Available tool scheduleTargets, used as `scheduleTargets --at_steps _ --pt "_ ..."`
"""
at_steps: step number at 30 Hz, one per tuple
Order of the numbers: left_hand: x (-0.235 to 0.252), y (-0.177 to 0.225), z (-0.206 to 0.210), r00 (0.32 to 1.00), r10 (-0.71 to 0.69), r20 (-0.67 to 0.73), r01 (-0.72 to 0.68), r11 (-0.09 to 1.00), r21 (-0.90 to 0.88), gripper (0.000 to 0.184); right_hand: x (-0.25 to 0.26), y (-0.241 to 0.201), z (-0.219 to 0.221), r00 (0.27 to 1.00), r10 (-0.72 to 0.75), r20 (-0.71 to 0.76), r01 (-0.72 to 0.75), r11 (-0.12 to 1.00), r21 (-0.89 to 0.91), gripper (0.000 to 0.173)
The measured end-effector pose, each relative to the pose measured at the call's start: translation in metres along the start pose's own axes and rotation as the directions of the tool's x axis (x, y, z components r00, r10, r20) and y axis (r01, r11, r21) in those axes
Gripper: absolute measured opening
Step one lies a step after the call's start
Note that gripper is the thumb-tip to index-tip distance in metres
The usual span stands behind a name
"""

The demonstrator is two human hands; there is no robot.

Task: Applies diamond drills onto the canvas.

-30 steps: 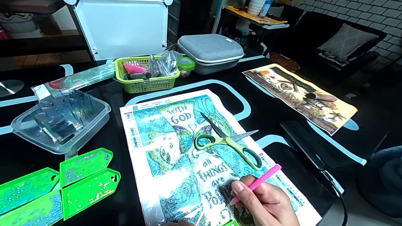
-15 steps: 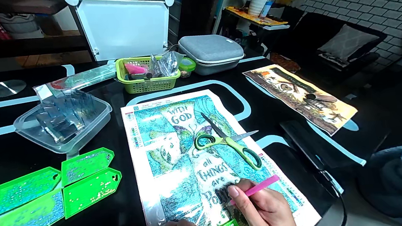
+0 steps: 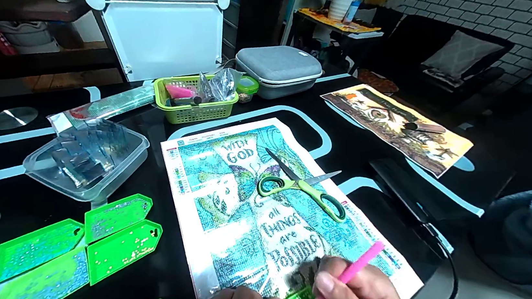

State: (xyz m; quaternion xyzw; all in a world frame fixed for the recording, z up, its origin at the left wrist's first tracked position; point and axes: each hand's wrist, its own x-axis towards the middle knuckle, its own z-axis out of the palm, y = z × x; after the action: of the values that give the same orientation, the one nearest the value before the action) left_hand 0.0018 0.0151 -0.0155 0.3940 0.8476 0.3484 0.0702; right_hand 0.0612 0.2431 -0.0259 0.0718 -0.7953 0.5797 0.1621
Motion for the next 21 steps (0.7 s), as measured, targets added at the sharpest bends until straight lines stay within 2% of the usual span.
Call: scheduleTargets --at_steps 2,5,21 --pt "0.0001 0.0002 -0.0001 1.000 -0.002 0.000 0.002 1.000 -0.003 0.045 -0.0050 0.0015 0.0013 0.998 -0.055 0.025 0.057 0.996 -0.072 0.028" --pt "-0.0001 0.0002 0.0003 1.000 -0.006 0.000 0.006 1.000 -0.007 0.045 -0.0076 0.0040 0.0015 0.998 -0.065 0.003 0.064 0.990 -0.124 0.029" --pt "-0.0003 -0.0013 0.0022 1.000 0.008 -0.006 -0.008 1.000 0.008 0.044 -0.0068 0.0066 0.0008 0.979 -0.161 0.124 0.174 0.979 -0.109 0.031"
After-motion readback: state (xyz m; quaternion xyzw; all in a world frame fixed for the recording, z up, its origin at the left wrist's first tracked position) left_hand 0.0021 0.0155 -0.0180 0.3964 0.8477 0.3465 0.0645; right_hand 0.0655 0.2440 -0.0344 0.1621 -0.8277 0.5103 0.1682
